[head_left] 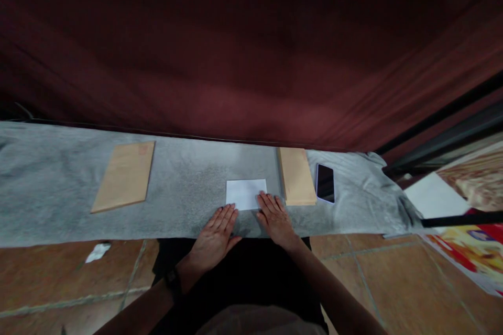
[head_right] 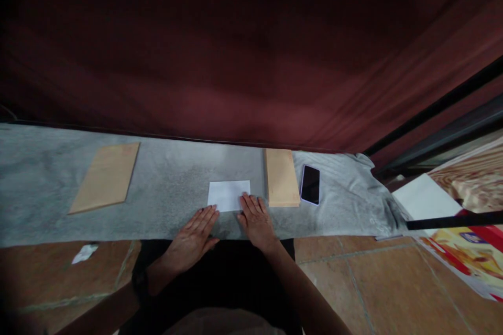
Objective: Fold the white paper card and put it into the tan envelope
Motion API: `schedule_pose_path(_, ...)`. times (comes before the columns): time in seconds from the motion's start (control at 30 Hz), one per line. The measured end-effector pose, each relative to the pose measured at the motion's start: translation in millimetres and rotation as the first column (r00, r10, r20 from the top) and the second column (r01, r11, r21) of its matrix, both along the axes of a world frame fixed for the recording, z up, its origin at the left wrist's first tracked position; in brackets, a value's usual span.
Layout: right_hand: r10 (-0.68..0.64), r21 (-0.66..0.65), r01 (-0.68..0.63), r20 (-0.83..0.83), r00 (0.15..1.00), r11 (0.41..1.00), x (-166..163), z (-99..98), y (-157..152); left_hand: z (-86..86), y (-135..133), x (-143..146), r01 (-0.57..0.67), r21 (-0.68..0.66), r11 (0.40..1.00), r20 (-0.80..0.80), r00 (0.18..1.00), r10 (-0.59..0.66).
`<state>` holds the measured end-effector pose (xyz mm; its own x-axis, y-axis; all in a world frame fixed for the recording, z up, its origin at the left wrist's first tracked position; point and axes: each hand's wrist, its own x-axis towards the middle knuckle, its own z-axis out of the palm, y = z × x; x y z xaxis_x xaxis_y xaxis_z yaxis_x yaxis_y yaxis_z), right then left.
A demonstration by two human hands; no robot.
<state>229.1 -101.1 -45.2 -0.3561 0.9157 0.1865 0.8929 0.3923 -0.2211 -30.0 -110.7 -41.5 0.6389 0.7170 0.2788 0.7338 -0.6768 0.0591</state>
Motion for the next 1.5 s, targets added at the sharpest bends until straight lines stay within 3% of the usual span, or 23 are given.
schedule_pose_path(0.27,0.046,0.032,-0.047,0.046,0.998,0.998,1,3.0,-4,-0.2,12,44,-0.035,-0.002,0.999,0.042,0.998,0.035)
schedule_pose_path(0.4,0.045,0.042,-0.048,0.063,0.997,0.998,11,3.1,-14,-7.1,10,29,0.007,-0.012,1.000,0.057,0.998,-0.006)
schedule_pose_path(0.53,0.029,0.046,-0.031,0.048,0.998,0.998,18,1.7,-21,-0.5,11,19,-0.013,-0.018,1.000,0.041,0.999,0.013)
schedule_pose_path(0.7,0.018,0.055,-0.020,0.044,0.999,0.998,17,-1.8,-21,12.2,30,63,-0.037,-0.085,0.996,0.057,0.998,0.042)
schedule_pose_path(0.87,0.011,0.063,-0.015,0.053,0.999,0.998,15,-3.7,-21,7.3,55,95,-0.093,-0.153,0.984,0.057,0.993,0.102)
schedule_pose_path(1.03,0.003,0.076,-0.008,0.064,0.998,0.997,15,-1.5,-21,3.8,66,75,-0.151,-0.162,0.975,0.036,0.987,0.158)
schedule_pose_path(1.23,0.002,0.083,-0.007,0.058,0.998,0.997,14,-1.7,-21,3.3,57,46,-0.276,-0.156,0.949,0.015,0.959,0.281)
schedule_pose_path(1.5,-0.021,0.015,0.022,-0.012,1.000,1.000,11,3.4,-20,3.5,48,47,-0.317,-0.166,0.934,0.007,0.946,0.323)
